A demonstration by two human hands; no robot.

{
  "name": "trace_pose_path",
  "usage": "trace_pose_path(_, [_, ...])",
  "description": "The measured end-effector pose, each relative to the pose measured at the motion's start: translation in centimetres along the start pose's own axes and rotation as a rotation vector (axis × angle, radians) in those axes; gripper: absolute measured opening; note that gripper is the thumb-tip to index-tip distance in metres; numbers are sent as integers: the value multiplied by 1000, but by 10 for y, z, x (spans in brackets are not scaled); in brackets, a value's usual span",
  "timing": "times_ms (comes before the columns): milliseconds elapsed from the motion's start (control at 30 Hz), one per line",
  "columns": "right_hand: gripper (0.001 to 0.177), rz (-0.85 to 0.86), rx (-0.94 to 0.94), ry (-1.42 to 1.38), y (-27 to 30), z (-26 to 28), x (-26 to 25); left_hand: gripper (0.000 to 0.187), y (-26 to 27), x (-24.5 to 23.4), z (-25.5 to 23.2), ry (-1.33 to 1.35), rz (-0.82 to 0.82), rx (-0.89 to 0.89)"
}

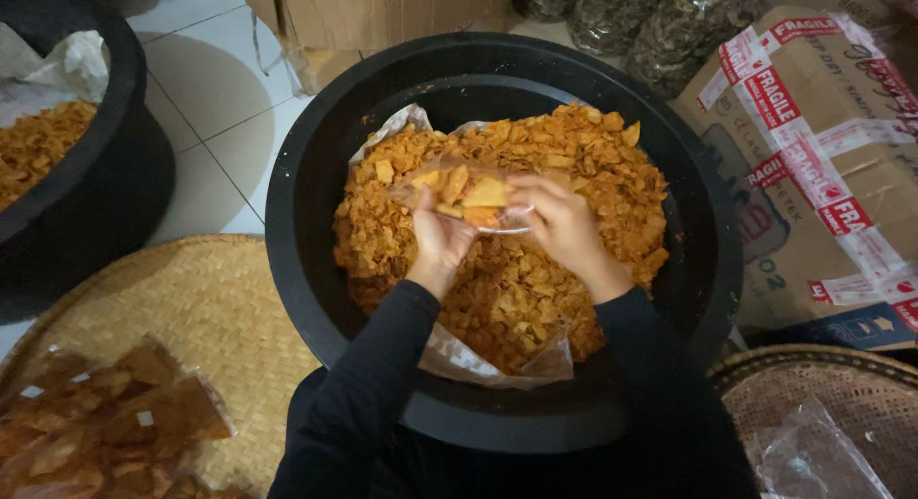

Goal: The person scoops orange chips from a large black tub into clear plastic bags using both hands. They place the filled bags onto a woven tray and continue the process with additional bags.

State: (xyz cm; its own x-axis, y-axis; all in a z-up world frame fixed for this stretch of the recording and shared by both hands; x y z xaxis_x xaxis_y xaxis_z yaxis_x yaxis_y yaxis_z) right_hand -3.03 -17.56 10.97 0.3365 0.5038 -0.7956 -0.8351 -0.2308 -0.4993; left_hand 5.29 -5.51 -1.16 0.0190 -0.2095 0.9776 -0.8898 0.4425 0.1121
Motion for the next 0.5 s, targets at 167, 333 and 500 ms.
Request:
trace_pose_path(167, [18,-119,-218,42,5,23,-19,65,-1,-2,-12,46,-10,94])
trace_pose_path(333, [22,-338,497,-332,24,-79,-9,74,-8,-5,-42,342,84,194])
trace_pose_path(500, [83,525,540,226,62,-134,111,75,-5,-16,-47,337,-22,189])
Point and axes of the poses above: each hand's wrist, its own y-axis away from the middle knuckle, its own x-axis out of the palm, z = x × y, the point moved 8 cm from there along -y, towards the middle knuckle, and after that the axes turned 8 degrees about y, right-handed, at the moved point
